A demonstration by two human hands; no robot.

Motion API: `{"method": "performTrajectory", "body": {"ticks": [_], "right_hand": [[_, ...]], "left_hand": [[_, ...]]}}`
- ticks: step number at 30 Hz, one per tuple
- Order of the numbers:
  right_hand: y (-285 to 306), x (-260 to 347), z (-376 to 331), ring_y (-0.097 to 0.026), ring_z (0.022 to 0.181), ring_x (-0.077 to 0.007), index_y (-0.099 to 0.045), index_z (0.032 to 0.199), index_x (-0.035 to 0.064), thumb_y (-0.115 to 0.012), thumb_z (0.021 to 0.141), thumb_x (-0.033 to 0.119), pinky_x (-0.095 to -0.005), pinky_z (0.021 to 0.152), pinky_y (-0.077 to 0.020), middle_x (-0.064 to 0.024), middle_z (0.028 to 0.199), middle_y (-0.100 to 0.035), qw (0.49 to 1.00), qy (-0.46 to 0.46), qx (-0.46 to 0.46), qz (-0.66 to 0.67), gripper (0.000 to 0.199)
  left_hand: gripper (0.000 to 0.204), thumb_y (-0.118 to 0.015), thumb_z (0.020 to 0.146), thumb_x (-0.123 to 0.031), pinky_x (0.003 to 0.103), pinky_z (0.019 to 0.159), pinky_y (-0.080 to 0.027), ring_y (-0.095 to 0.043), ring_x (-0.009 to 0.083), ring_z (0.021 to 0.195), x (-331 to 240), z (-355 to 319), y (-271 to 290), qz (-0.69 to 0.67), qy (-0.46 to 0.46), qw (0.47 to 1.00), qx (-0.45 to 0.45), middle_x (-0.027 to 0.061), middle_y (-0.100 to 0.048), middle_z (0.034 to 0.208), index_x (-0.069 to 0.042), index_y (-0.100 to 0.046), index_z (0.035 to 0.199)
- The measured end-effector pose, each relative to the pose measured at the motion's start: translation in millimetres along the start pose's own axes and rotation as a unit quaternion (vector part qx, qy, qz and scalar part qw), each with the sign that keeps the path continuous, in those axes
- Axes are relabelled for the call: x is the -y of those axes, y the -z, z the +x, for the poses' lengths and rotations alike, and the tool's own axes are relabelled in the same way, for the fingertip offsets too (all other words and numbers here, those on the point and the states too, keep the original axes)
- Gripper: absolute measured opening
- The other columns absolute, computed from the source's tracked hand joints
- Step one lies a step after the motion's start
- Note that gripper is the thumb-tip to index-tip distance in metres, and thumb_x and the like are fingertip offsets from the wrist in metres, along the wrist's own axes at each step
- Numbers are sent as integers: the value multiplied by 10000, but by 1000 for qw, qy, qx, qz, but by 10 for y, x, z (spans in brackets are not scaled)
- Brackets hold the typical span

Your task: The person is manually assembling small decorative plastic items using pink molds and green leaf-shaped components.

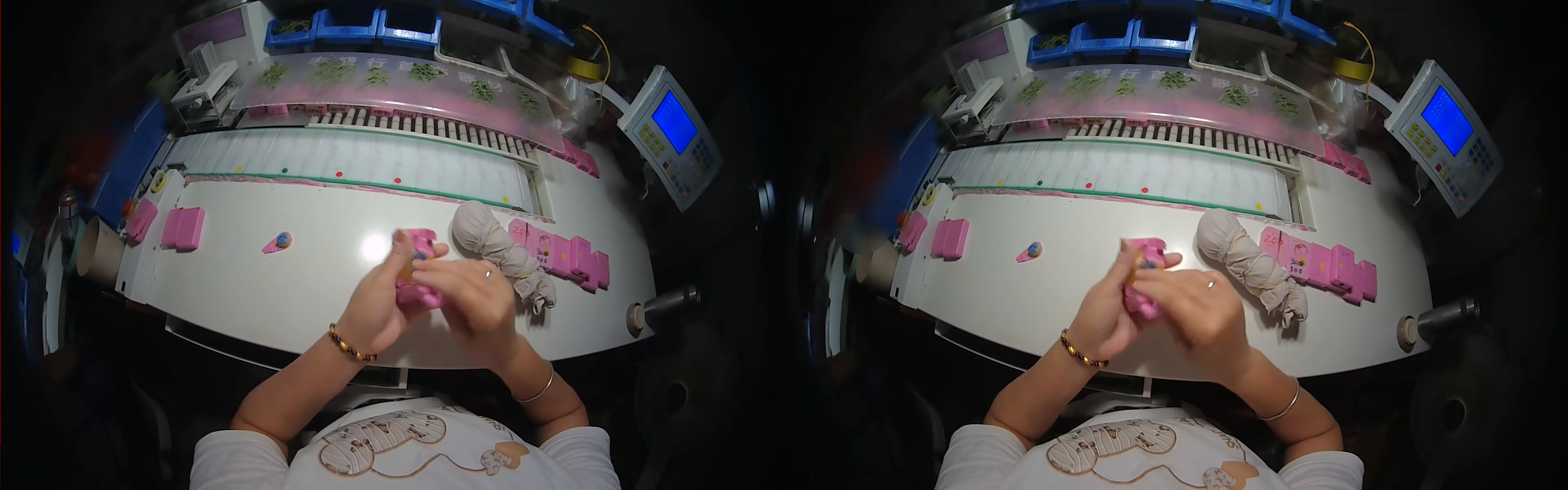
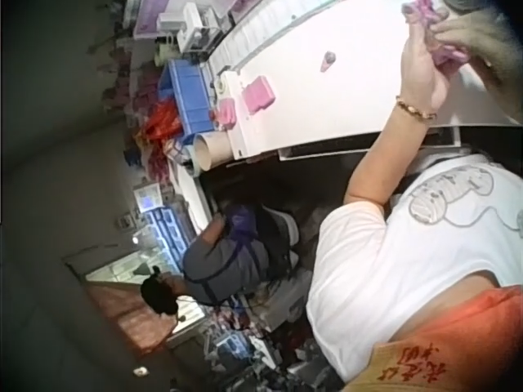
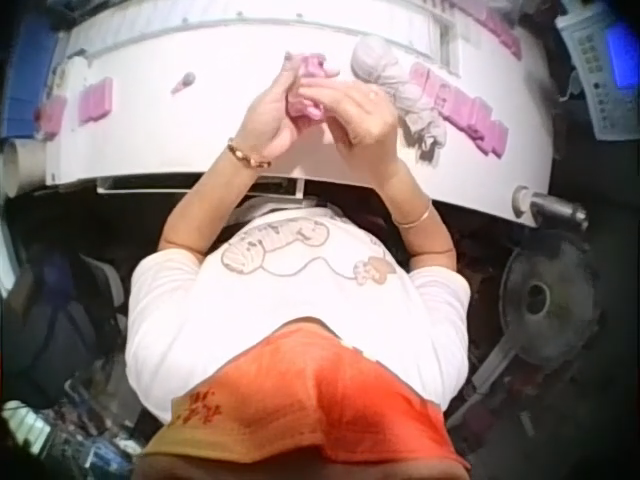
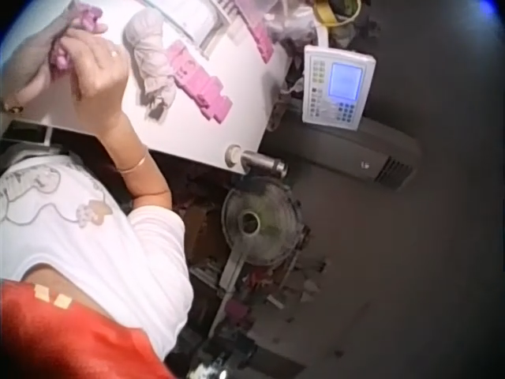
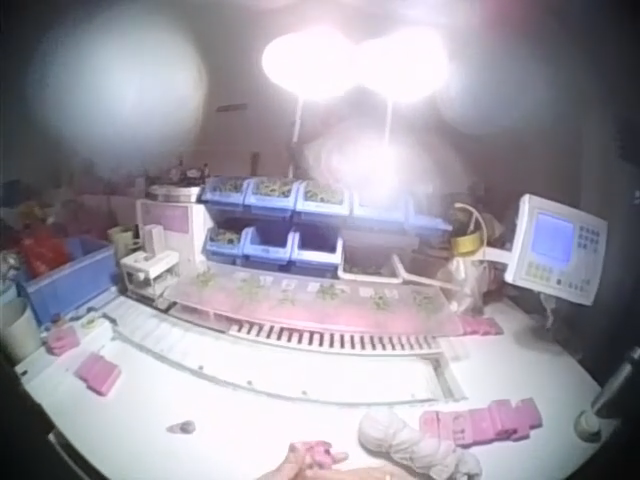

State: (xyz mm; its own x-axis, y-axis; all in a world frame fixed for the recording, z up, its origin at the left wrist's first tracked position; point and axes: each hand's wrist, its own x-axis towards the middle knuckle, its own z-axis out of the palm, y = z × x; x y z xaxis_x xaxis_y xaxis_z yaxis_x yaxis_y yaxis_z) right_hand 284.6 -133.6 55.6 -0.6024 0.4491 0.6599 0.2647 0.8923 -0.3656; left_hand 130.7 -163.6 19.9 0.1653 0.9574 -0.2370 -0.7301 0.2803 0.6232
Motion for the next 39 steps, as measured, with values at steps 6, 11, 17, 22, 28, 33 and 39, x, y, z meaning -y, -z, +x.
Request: {"method": "performTrajectory", "body": {"ticks": [6, 11, 17, 22, 28, 33, 39], "right_hand": [[-157, 265, -244, -607, 1114, -176, -670, 1168, 84, -653, 791, 140, -327, 903, -448, -64, 1210, -662, 988, 117, 47, -94, 381], [132, -231, -202, -590, 1156, -294, -531, 1342, 61, -660, 795, 56, -380, 971, -447, -148, 1325, -565, 976, 35, 36, -213, 562], [394, -691, -174, -602, 1078, -359, -459, 1416, 94, -681, 720, -42, -437, 876, -502, -179, 1310, -548, 939, -144, 187, -250, 743], [600, -291, 174, -634, 1011, -361, -520, 1384, 105, -663, 709, -89, -426, 793, -540, -189, 1313, -556, 958, -55, 104, -261, 716], [243, 128, 195, -607, 723, -166, -674, 1239, 155, -700, 687, 106, -278, 666, -512, -210, 1352, -561, 964, 107, 89, -227, 555], [248, 54, 110, -646, 782, -196, -671, 1243, 153, -645, 728, 70, -285, 699, -520, -232, 1352, -553, 979, 62, 139, -134, 523], [439, 305, 240, -635, 761, -206, -675, 1229, 92, -660, 761, -15, -300, 698, -529, -285, 1311, -562, 994, 63, -40, -85, 480]], "left_hand": [[761, -325, 964, -680, 316, 575, -516, -533, 162, 612, -104, 69, 117, -119, -9, 992, 38, 60, -542, 781, 29, -499, 1181], [693, -355, 985, -604, 320, 457, -510, -549, 155, 493, -250, 33, 129, -30, -55, 998, -14, 59, -559, 696, 44, -590, 1057], [707, -336, 998, -593, 304, 473, -530, -555, 130, 559, -218, -8, 103, 36, -57, 997, -49, 60, -556, 740, 60, -577, 1127], [714, -322, 1004, -590, 302, 481, -537, -556, 120, 602, -130, 29, 200, 30, -35, 997, -57, 60, -554, 769, 61, -573, 1154], [687, -271, 1032, -548, 250, 456, -500, -569, 126, 529, -248, -18, -29, 130, -128, 980, -84, 81, -618, 755, 39, -619, 1105], [640, -250, 1056, -484, 270, 688, -551, -655, 138, 863, -67, 24, 329, 228, -227, 943, -84, 126, -666, 1070, 28, -588, 1236], [678, -245, 1046, -516, 283, 700, -535, -600, 133, 792, -324, -186, 169, 263, -355, 888, -128, 116, -625, 1004, 56, -523, 1281]]}}
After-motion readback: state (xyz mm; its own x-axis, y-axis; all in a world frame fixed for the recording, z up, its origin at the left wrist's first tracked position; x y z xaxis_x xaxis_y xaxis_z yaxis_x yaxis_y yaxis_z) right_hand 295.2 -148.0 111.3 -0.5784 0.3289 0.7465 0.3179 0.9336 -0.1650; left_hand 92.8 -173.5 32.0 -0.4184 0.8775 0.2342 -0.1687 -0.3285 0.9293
